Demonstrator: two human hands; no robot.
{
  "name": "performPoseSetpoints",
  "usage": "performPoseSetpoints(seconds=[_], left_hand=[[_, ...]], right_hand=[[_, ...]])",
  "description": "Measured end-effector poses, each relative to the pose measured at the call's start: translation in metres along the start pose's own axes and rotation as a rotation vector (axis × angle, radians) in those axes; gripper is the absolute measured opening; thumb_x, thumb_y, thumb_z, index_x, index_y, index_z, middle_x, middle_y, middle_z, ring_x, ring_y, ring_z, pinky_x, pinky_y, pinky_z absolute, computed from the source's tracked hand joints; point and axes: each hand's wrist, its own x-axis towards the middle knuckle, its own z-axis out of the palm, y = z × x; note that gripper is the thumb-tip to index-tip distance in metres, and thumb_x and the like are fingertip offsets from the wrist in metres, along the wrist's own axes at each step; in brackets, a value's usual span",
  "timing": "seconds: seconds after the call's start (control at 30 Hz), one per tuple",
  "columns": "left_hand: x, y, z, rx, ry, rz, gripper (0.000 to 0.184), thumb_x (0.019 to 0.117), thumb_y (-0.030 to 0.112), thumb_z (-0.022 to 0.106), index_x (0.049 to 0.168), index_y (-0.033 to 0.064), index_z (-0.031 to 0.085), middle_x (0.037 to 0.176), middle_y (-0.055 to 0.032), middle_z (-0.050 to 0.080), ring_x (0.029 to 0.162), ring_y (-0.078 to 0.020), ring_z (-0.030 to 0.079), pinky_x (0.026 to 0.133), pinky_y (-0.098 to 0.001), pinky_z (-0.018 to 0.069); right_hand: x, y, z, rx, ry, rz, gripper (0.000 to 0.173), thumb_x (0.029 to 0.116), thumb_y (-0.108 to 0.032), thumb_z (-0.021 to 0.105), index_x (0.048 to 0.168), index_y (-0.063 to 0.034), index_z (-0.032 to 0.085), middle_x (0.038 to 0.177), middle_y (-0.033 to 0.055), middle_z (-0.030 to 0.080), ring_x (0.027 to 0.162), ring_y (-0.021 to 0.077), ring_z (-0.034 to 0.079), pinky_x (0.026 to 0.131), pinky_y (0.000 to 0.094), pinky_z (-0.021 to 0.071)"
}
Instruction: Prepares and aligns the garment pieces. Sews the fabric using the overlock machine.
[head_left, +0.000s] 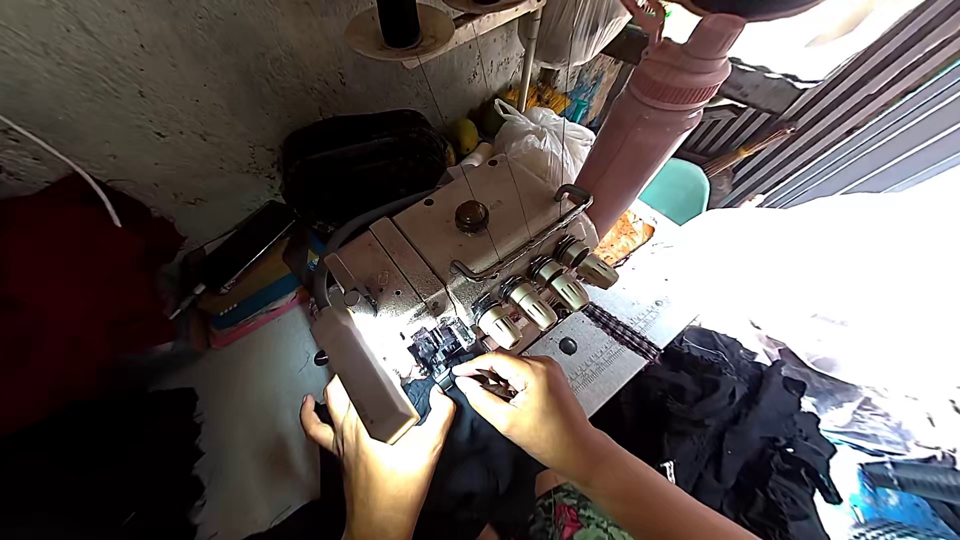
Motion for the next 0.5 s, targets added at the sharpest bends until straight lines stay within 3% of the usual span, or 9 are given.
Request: performPoseSetpoints(seconds=[0.37,0.43,0.5], left_hand=[[0.003,-0.008,0.002,-0.026,0.003,0.001,0.058,0.0749,0.057,0.065,0.102,0.0069,0.071,0.12,-0.0168,0.065,0.131,-0.0348,0.051,0.114,-0.0711,0.0085],[0.004,-0.011,0.001,-0.051,-0.026,-0.009,0.071,0.0764,0.058,0.065,0.114,-0.0015,0.068,0.13,-0.0227,0.061,0.139,-0.0394,0.045,0.115,-0.0724,0.0042],[0.012,-0.016,-0.008,-0.087,-0.122,0.004,0.084,0.0843,0.055,0.062,0.134,-0.0134,0.055,0.144,-0.0297,0.053,0.147,-0.0419,0.037,0.116,-0.0736,0.0003]], right_hand=[[0.003,0.0,0.005,-0.039,0.018,0.029,0.015,0.0879,-0.026,0.069,0.089,-0.0132,0.076,0.069,-0.0039,0.068,0.058,0.0026,0.059,0.051,0.0224,0.0456],[0.002,0.001,0.006,-0.038,0.026,0.027,0.015,0.0877,-0.026,0.069,0.088,-0.0124,0.075,0.068,-0.0035,0.066,0.058,0.0028,0.058,0.051,0.022,0.0448],[0.001,0.001,0.006,-0.026,0.028,0.028,0.015,0.0883,-0.025,0.068,0.088,-0.0116,0.074,0.068,-0.0034,0.066,0.058,0.0028,0.058,0.051,0.0216,0.0447]])
